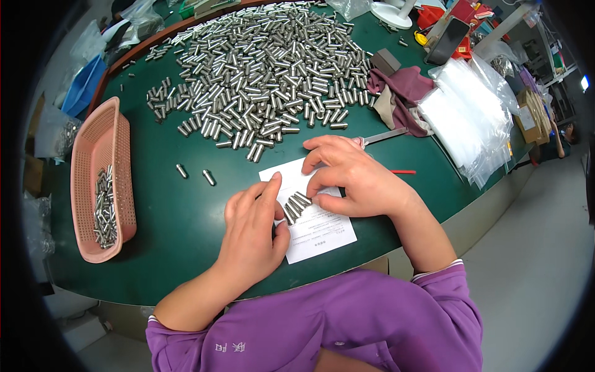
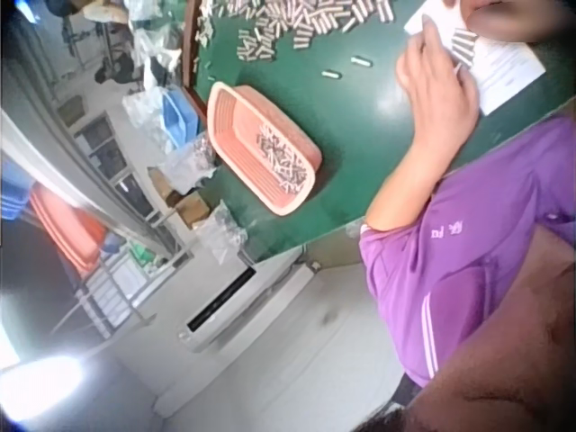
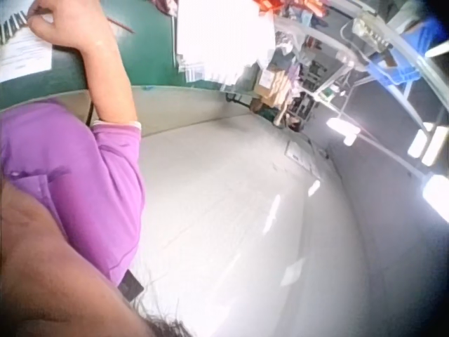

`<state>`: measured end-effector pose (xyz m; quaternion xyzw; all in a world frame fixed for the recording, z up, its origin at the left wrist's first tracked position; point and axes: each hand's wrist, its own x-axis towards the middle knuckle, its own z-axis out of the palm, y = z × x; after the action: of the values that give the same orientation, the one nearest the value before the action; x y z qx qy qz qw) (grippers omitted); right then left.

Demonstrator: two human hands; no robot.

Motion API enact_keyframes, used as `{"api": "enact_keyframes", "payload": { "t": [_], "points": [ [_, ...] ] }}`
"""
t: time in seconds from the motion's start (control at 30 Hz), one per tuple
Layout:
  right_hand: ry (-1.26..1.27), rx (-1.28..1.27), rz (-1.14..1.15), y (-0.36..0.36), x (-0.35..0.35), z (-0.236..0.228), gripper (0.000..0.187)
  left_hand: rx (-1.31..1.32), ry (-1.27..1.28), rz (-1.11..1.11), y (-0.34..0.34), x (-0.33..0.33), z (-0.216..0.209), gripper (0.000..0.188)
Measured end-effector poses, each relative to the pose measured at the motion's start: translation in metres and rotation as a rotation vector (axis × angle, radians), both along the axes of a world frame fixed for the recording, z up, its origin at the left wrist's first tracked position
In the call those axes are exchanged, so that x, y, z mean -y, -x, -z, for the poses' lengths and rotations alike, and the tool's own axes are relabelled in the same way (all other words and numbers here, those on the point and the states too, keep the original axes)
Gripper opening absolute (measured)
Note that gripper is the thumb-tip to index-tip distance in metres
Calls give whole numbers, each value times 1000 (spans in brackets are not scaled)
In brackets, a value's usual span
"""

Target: The person arranges small cylindrical metal parts on a white paper on a green workbench. They repeatedly pick up individual parts, place them in neat rows, and use a metal ruler to measure or align them. The person continues this process throughout the clip, occasionally moving parts between the paper and a pink basket.

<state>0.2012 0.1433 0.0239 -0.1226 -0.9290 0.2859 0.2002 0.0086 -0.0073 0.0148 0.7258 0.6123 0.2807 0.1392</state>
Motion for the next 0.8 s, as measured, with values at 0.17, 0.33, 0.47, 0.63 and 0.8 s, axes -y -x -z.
{"api": "enact_keyframes", "payload": {
  "t": [0.17,0.33,0.47,0.63,0.8],
  "points": [
    [-11,75,34,-1,-1,-2,12,31,-7,25,1,-1,2,78],
    [-46,54,50,-3,-4,1,12,28,-23,35,0,-1,1,77],
    [-65,46,63,-3,-5,1,11,41,-37,53,0,-2,1,78],
    [-74,52,89,-3,-4,0,8,50,-65,74,0,-3,1,79],
    [-82,72,119,-4,-6,0,10,60,-70,84,0,-4,2,80]
  ]
}}
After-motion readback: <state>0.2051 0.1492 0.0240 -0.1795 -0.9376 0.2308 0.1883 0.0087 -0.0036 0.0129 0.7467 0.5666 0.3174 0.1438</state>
